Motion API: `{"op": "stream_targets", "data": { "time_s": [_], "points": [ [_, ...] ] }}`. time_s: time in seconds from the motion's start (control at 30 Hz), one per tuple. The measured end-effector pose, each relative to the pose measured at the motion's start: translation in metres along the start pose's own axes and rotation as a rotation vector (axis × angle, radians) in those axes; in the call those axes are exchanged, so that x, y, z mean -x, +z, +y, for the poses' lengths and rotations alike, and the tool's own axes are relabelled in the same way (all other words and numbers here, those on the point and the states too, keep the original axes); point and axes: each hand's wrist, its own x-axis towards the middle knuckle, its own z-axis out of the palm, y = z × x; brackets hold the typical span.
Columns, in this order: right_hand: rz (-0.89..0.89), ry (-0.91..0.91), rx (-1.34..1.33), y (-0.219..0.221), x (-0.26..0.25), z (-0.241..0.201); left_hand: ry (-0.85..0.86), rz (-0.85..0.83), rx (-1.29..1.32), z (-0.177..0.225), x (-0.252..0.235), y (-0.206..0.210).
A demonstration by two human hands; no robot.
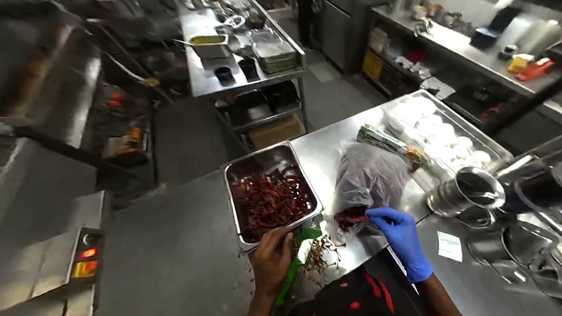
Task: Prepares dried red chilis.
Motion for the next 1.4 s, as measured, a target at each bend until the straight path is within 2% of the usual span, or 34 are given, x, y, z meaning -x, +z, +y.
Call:
{"op": "stream_targets", "data": {
  "time_s": [0.1, 0.23, 0.27, 0.3, 0.37, 0.43, 0.67, 0.77, 0.93, 1.07, 1.23, 1.3, 1.4],
  "points": [
    [-0.011, 0.192, -0.299, -0.002, 0.006, -0.016, -0.093, -0.180, 0.308, 0.021, 0.007, 0.005],
    [-0.074, 0.239, -0.526, 0.019, 0.018, -0.016, -0.305, -0.737, 0.742, 0.047, 0.016, 0.014],
    [-0.102, 0.225, -0.540, 0.028, 0.021, -0.014, -0.329, -0.810, 0.818, 0.049, 0.017, 0.020],
    [-0.132, 0.207, -0.534, 0.037, 0.024, -0.011, -0.374, -0.797, 0.906, 0.052, 0.019, 0.026],
    [-0.193, 0.163, -0.482, 0.055, 0.030, -0.006, -0.562, -0.611, 1.090, 0.057, 0.022, 0.035],
    [-0.291, 0.121, -0.402, 0.066, 0.034, 0.000, -0.736, -0.442, 1.162, 0.058, 0.020, 0.034],
    [-0.629, 0.162, -0.246, 0.081, 0.034, 0.030, -0.979, -0.274, 1.042, 0.034, 0.033, 0.017],
    [-0.720, 0.094, -0.139, 0.087, 0.032, 0.042, -1.057, -0.225, 0.973, 0.025, 0.042, 0.012],
    [-0.849, -0.190, 0.172, 0.105, 0.036, 0.048, -1.032, -0.143, 0.833, 0.016, 0.049, 0.003],
    [-0.809, -0.171, 0.357, 0.118, 0.039, 0.039, -1.022, -0.083, 0.855, 0.013, 0.047, -0.005],
    [-0.732, -0.172, 0.252, 0.123, 0.034, 0.016, -0.900, -0.123, 0.834, 0.028, 0.037, -0.004],
    [-0.773, -0.070, 0.160, 0.126, 0.034, 0.007, -0.819, -0.130, 0.816, 0.033, 0.034, -0.001],
    [-0.849, 0.237, -0.187, 0.129, 0.029, -0.007, -0.687, -0.109, 0.773, 0.036, 0.028, 0.004]
  ]
}}
